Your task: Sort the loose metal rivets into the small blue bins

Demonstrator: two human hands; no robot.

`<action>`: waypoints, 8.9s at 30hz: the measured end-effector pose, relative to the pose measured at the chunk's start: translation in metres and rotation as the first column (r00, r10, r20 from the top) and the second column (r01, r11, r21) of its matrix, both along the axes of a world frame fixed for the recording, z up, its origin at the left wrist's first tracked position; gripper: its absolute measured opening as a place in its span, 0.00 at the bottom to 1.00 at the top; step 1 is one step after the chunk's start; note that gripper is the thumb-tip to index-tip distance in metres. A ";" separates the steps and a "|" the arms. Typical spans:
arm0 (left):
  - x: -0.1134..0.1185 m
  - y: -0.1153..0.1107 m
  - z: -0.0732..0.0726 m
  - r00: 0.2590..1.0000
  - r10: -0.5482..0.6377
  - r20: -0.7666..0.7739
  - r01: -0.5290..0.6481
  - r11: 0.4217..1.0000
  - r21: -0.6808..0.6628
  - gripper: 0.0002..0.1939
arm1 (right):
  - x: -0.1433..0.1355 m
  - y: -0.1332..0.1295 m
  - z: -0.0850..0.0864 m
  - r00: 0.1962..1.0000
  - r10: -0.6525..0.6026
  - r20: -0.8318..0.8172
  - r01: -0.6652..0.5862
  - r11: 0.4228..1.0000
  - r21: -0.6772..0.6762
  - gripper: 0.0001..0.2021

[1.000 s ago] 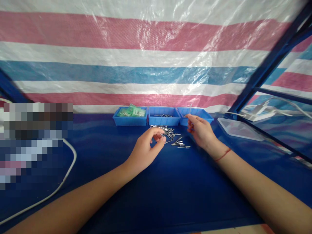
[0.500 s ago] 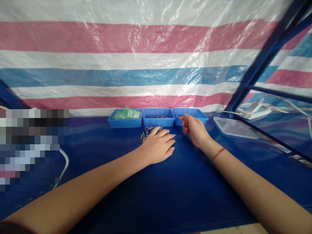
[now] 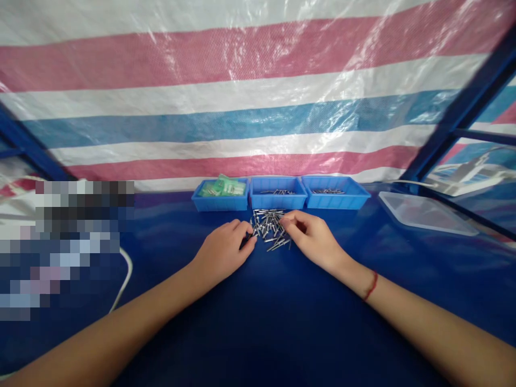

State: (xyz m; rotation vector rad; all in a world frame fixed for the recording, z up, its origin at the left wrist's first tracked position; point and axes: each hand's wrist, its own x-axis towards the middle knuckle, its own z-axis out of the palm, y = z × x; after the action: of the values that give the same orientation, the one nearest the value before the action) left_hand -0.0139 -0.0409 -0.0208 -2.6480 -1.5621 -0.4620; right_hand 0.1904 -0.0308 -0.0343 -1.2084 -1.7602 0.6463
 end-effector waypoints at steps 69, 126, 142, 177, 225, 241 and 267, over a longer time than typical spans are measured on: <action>0.013 -0.013 -0.002 0.681 -0.106 0.724 0.231 0.970 -0.075 0.03 | -0.018 -0.027 0.016 0.982 0.143 -0.125 -0.131 0.986 0.102 0.05; 0.011 0.000 -0.006 0.948 -0.099 0.304 0.116 0.993 -0.038 0.09 | -0.004 -0.004 0.005 0.998 0.026 -0.053 -0.030 0.998 -0.064 0.09; 0.012 -0.003 -0.007 0.838 -0.137 0.529 0.205 0.976 -0.073 0.08 | -0.013 -0.018 0.013 0.984 0.145 -0.108 -0.140 0.989 0.056 0.08; 0.013 -0.011 -0.006 0.917 -0.303 0.257 0.309 0.951 0.020 0.14 | 0.024 0.014 0.023 0.892 -0.296 -0.343 0.279 0.955 -0.099 0.11; 0.014 -0.012 -0.008 0.960 -0.182 0.214 0.175 0.983 0.050 0.08 | -0.002 -0.017 0.019 0.918 0.214 0.335 -0.271 0.953 0.134 0.05; 0.014 -0.014 0.000 0.716 -0.169 0.677 0.181 0.982 0.054 0.02 | -0.009 -0.026 0.024 0.923 0.290 0.252 -0.332 0.933 0.140 0.05; 0.013 -0.010 -0.003 0.722 -0.163 0.672 0.207 0.978 0.015 0.04 | -0.006 -0.032 0.037 0.975 0.163 0.152 -0.209 0.910 0.359 0.02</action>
State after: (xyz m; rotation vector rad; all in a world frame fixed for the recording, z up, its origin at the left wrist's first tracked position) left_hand -0.0007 -0.0508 -0.0234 -2.8607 -1.4221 -1.5632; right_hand 0.1844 -0.0628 0.0031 -0.8359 -2.0065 0.3258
